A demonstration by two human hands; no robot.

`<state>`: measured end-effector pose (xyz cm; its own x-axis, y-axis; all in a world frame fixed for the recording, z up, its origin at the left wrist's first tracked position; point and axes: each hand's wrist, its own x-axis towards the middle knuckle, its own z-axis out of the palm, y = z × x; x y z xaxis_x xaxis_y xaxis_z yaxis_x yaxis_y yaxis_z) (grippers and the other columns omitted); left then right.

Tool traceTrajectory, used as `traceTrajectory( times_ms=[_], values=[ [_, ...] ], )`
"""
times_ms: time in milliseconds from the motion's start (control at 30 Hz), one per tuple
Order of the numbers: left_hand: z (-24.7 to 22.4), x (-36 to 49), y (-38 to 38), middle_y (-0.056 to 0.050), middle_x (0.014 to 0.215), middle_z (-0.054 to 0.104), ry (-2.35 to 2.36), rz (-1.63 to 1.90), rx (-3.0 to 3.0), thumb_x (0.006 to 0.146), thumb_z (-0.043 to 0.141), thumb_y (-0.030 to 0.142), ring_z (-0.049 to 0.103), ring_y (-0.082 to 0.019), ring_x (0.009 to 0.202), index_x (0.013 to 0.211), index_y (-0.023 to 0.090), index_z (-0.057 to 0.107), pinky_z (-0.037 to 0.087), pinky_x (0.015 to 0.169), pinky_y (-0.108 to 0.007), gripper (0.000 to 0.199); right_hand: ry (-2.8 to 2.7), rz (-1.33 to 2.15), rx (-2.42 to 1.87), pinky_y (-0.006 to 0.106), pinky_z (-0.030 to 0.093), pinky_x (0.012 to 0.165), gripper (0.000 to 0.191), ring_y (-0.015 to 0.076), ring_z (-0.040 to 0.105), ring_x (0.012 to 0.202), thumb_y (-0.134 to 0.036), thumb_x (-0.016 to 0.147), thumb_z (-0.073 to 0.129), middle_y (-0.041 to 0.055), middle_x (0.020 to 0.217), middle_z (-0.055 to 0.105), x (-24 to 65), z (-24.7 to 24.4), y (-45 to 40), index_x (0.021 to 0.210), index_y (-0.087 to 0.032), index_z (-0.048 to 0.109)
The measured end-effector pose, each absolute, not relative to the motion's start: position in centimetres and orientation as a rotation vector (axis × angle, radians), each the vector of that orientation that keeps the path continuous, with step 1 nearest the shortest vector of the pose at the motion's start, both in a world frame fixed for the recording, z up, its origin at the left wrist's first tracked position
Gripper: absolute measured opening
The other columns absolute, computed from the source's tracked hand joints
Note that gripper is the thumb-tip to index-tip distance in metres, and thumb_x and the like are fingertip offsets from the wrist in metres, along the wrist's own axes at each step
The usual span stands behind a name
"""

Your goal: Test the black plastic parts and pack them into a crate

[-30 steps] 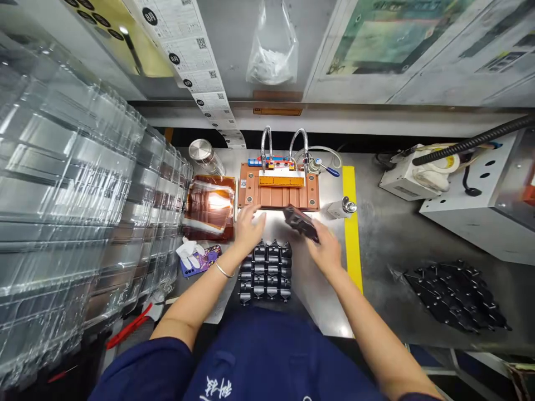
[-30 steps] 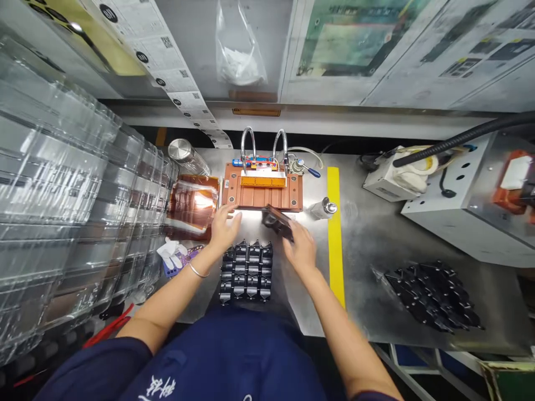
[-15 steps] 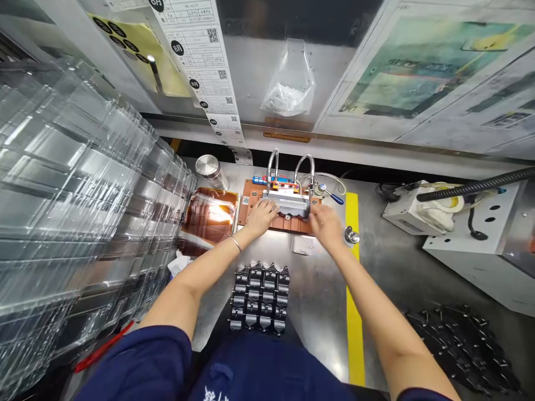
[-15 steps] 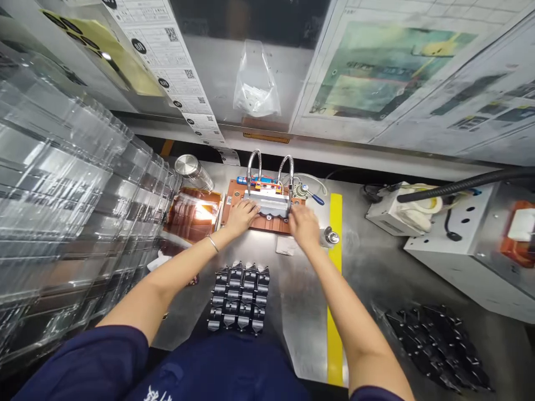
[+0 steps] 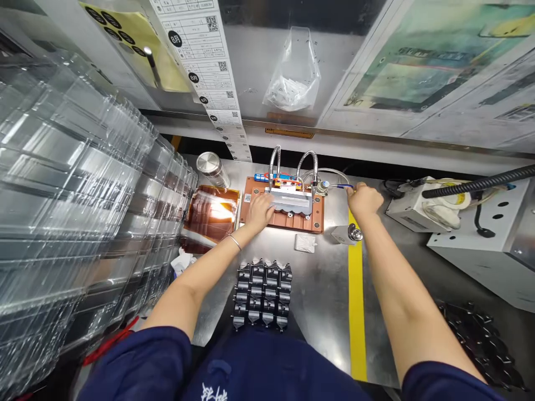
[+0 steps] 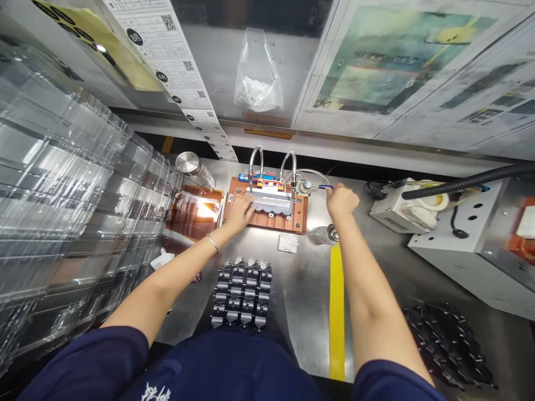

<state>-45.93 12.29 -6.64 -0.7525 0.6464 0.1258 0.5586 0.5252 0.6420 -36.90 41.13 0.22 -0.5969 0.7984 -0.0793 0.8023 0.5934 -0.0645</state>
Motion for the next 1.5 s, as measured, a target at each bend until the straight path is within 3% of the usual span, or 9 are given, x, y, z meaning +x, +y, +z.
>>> traceTrajectory(
  times_ms=[167,300,400,500,667,867,1133,1300,1500],
  values=[
    [-5.2,-45.6,13.0,-0.025,0.142,0.039,2.678,1.008,0.322,0.076,0.068,0.039,0.031,-0.037,0.136,0.122,0.009,0.051,0.019,0.113,-0.054,0.058,2.558,-1.522,1.276,0.033,0.05,0.082,0.047,0.0182,0.063,0.088,-0.031,0.081,0.054,0.0145,0.099,0.066,-35.1,-3.2,32.3,0.121,-0.006,0.054],
    [-3.7,-41.3,9.9,-0.023,0.125,0.055,2.578,1.09,0.303,0.071,0.071,0.03,0.05,-0.034,0.121,0.115,0.012,0.05,0.038,0.102,-0.049,0.051,2.492,-1.871,1.227,0.033,0.052,0.083,0.068,0.0168,0.063,0.09,-0.031,0.072,0.057,0.0153,0.11,0.062,-29.9,-3.7,26.7,0.134,-0.01,0.042],
    [-2.6,-36.5,5.2,-0.014,0.11,0.062,2.596,1.239,0.516,0.072,0.065,0.022,0.061,-0.026,0.104,0.112,0.018,0.05,0.048,0.091,-0.043,0.042,2.63,-1.882,1.014,0.03,0.053,0.078,0.05,0.0167,0.061,0.094,-0.033,0.071,0.053,0.0123,0.111,0.059,-25.3,-2.8,24.6,0.118,-0.016,0.056],
    [-1.3,-32.8,1.0,-0.011,0.104,0.063,2.67,1.324,1.032,0.075,0.055,0.015,0.059,-0.024,0.107,0.103,0.021,0.054,0.046,0.097,-0.045,0.029,2.712,-1.81,0.839,0.027,0.053,0.075,0.037,0.0155,0.06,0.091,-0.034,0.072,0.048,0.0101,0.108,0.059,-22.4,-1.7,22.4,0.102,-0.016,0.062],
    [1.0,-30.0,-2.4,-0.009,0.106,0.065,2.711,1.137,1.485,0.082,0.047,0.017,0.057,-0.02,0.114,0.096,0.022,0.057,0.041,0.104,-0.048,0.018,2.583,-1.588,0.654,0.026,0.05,0.064,0.021,0.0149,0.058,0.064,-0.033,0.075,0.049,0.0037,0.07,0.062,-21.0,1.7,14.4,0.088,-0.018,0.057],
    [8.0,-30.2,-8.4,-0.01,0.113,0.065,2.773,1.086,1.526,0.084,0.043,0.013,0.055,-0.018,0.118,0.102,0.021,0.054,0.048,0.099,-0.041,0.024,1.782,-2.089,-0.084,0.033,0.056,0.075,0.055,0.0165,0.067,0.077,-0.043,0.081,0.059,0.0067,0.093,0.067,-19.6,6.4,9.2,0.129,-0.019,0.046],
    [24.3,-43.2,-20.3,-0.013,0.124,0.053,3.593,1.101,0.64,0.08,0.067,0.032,0.048,-0.026,0.124,0.124,0.017,0.04,0.036,0.107,-0.044,0.054,2.142,-1.836,0.295,0.04,0.053,0.085,0.063,0.0226,0.065,0.082,-0.063,0.066,0.06,0.0106,0.088,0.068,-23.4,2.7,11.7,0.107,-0.014,0.062],
    [24.7,-52.6,-22.0,-0.015,0.132,0.049,3.455,0.6,0.591,0.086,0.058,0.029,0.042,-0.027,0.13,0.13,0.013,0.039,0.03,0.11,-0.044,0.051,2.332,-1.48,-0.005,0.038,0.05,0.084,0.056,0.0224,0.064,0.088,-0.056,0.075,0.049,0.0096,0.094,0.068,-26.3,2.3,8.9,0.108,-0.014,0.064],
    [25.3,-53.4,-24.6,-0.009,0.153,0.027,3.08,0.036,0.636,0.091,0.044,0.039,0.019,-0.025,0.143,0.145,0.02,0.03,0.016,0.116,-0.046,0.059,2.501,-1.194,-0.25,0.035,0.049,0.085,0.044,0.0215,0.061,0.097,-0.038,0.085,0.041,0.011,0.107,0.065,-32.0,0.8,6.0,0.114,-0.013,0.063]
  ],
)
